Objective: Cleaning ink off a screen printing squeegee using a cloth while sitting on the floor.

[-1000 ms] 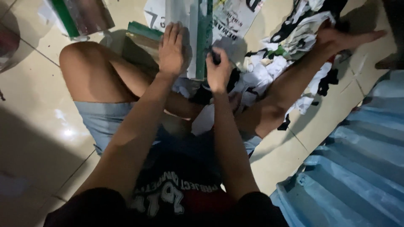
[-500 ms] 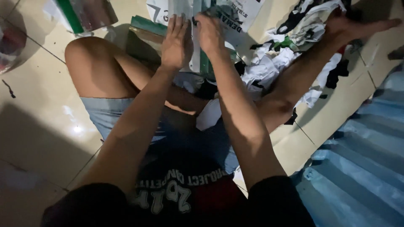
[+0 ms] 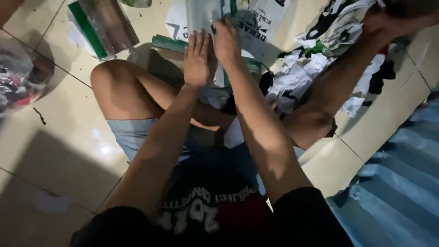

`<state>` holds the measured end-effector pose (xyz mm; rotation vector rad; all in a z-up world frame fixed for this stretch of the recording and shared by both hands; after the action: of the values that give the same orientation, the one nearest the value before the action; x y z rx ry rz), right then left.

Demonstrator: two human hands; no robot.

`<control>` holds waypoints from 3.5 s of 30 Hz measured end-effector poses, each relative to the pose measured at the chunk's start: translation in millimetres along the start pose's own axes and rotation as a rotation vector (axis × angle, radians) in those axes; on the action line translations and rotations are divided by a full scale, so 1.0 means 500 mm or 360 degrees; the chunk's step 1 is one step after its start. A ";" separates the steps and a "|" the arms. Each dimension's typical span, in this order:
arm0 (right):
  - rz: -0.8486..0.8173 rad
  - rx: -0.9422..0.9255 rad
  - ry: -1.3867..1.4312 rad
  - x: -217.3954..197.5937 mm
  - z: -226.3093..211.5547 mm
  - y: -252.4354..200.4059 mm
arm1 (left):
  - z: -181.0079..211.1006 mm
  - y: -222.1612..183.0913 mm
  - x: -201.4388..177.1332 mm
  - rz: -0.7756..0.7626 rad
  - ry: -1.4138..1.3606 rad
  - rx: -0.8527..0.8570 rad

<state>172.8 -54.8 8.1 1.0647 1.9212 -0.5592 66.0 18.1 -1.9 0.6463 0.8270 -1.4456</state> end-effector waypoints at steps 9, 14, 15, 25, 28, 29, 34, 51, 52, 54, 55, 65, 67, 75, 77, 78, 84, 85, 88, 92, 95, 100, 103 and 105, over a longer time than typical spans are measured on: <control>-0.0182 0.0616 -0.0359 -0.013 -0.057 -0.229 | 0.008 -0.003 -0.014 0.0101 -0.0038 0.0105; 0.0201 0.0225 -0.0363 -0.047 -0.041 -0.050 | 0.011 -0.013 -0.007 0.0069 0.0014 0.0114; 0.0161 0.0272 -0.0222 -0.047 -0.023 -0.014 | 0.014 -0.003 -0.012 0.0094 0.0030 0.0144; -0.0182 0.0222 -0.0065 -0.035 -0.097 -0.364 | 0.012 -0.002 -0.022 0.0178 -0.0107 0.0120; -0.0447 0.0213 -0.0183 -0.003 -0.057 -0.389 | -0.010 -0.003 -0.001 0.0199 -0.0069 0.0123; -0.0425 0.0393 0.0264 -0.021 -0.028 -0.400 | -0.017 -0.002 0.007 0.0180 -0.0006 0.0137; 0.0382 0.0785 0.1277 -0.130 0.136 -0.449 | -0.032 0.008 0.029 0.0009 0.0157 -0.0002; 0.0625 -0.0357 -0.0425 -0.007 -0.063 -0.359 | 0.055 0.004 -0.004 -0.0340 0.0451 -0.0113; 0.0617 -0.0354 -0.0426 -0.019 -0.071 -0.338 | 0.050 -0.004 0.004 -0.0346 0.0444 -0.0116; 0.0201 0.0014 -0.0051 -0.010 -0.029 -0.251 | 0.053 0.000 0.000 -0.0228 0.0561 -0.0006; 0.0197 0.0019 -0.0045 -0.012 -0.026 -0.212 | 0.064 0.003 -0.012 -0.0236 0.0563 -0.0009; 0.0197 0.0197 -0.0232 -0.026 -0.009 -0.111 | 0.058 0.014 -0.001 -0.0359 0.0523 -0.0217; 0.0052 0.0245 -0.0191 -0.039 -0.039 -0.210 | 0.050 0.013 0.006 -0.0435 0.0553 -0.0238; 0.0176 -0.0247 -0.0877 0.192 0.092 -0.279 | 0.059 0.009 -0.005 -0.0326 0.0475 -0.0067; 0.0111 -0.0136 -0.0508 0.052 0.030 -0.156 | 0.055 0.006 0.002 -0.0251 0.0530 -0.0043; 0.0055 -0.0020 -0.0151 -0.021 0.003 -0.066 | 0.060 0.009 0.000 -0.0172 0.0580 -0.0005; -0.0033 0.0048 -0.0260 -0.001 0.017 0.050 | 0.037 0.016 0.021 -0.0295 0.0488 -0.0111; -0.0039 0.0044 -0.0270 -0.010 0.006 0.021 | 0.039 0.016 0.017 -0.0291 0.0477 -0.0113; -0.0204 0.0138 -0.0235 -0.008 -0.003 -0.090 | 0.036 0.018 0.003 -0.0159 0.0308 -0.0083; -0.0239 0.0144 0.0223 -0.022 0.002 -0.264 | 0.033 0.008 -0.021 0.0081 -0.0008 -0.0003; -0.0163 0.0100 0.0450 -0.016 0.024 -0.299 | 0.017 0.015 -0.055 0.0179 -0.0221 0.0152; -0.0013 0.0298 0.0490 -0.067 -0.023 -0.296 | -0.049 0.004 -0.026 -0.0412 -0.0121 -0.0191; -0.0039 0.0274 0.0537 -0.088 -0.067 -0.272 | -0.050 -0.006 -0.045 -0.0438 -0.0071 -0.0099; -0.0108 0.0279 0.0585 -0.078 -0.079 -0.264 | -0.079 0.003 -0.010 -0.0404 0.0028 0.0006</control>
<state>54.1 -116.3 59.8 1.2882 2.2658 -0.6113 63.8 53.0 -20.7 0.5725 0.9459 -1.6721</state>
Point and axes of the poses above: each hand's wrist, its own y-axis towards the middle knuckle, its own x-axis out of the palm, z = x × y, the point moved 9 cm from there along y, towards the middle knuckle, and after that the axes turned 8 degrees about -z, right-handed, at the moved point
